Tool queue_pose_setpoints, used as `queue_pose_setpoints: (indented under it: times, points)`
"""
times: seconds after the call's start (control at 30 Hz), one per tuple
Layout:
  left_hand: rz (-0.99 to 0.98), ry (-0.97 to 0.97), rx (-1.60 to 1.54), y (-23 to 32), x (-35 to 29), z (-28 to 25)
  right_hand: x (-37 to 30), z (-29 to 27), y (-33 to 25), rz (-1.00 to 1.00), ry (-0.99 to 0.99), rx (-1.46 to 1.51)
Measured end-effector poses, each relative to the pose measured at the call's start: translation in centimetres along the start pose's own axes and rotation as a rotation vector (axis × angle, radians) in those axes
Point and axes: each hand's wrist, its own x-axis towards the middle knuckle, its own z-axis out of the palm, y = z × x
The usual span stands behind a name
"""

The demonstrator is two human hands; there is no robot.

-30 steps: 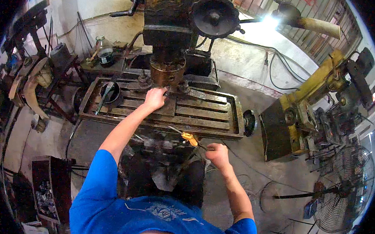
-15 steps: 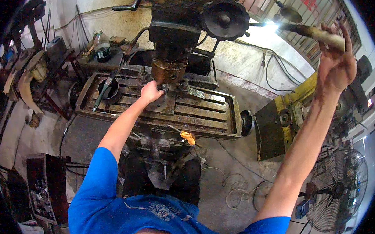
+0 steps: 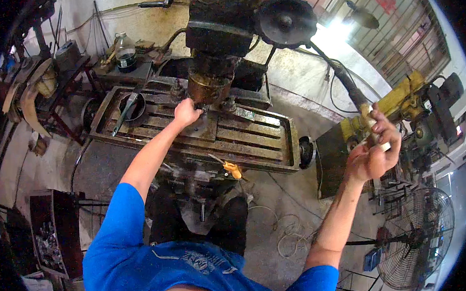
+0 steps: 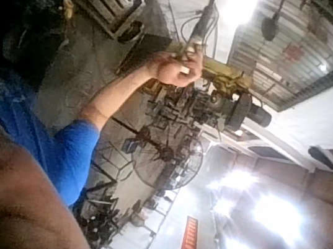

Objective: The person operates a drill press in a workshop, repeatedly placing small metal pieces under the drill bit, lowering the lever to drill, and then removing the pieces. They use a screwdriver to assist in positioning and handling the metal pieces on the machine table.

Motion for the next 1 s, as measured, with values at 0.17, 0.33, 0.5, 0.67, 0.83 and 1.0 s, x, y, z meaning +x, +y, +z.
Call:
queue_pose_setpoints:
  times: [0.17,0.33,0.5,0.67,0.83,1.0]
  points:
    - [0.011,0.022,0.014,0.4,-0.5,-0.3,-1.4,0.0,-0.1,0.005,-0.013,-0.023]
    - [-0.014,-0.010,0.012,1.2,-0.7,-0.8,-3.9,0.0,0.1,0.031,0.042,-0.004]
    - [-0.038,-0.043,0.053,0.3,0.1,-0.2,-4.0,0.7,0.1,0.044,0.067,0.032]
    - [0.038,0.010,-0.022,0.4,-0.9,-1.0,-4.0,1.0,-0.3,0.052,0.098,0.051]
    - [0.071,-0.135,-0.383,-0.8,-2.7,-3.5,-4.5,0.8,-0.3,0.058,0.105,0.052]
    - [0.123,-0.236,-0.542,-3.4,-6.4,-7.7,-5.4,0.9,0.0,0.057,0.132,0.100]
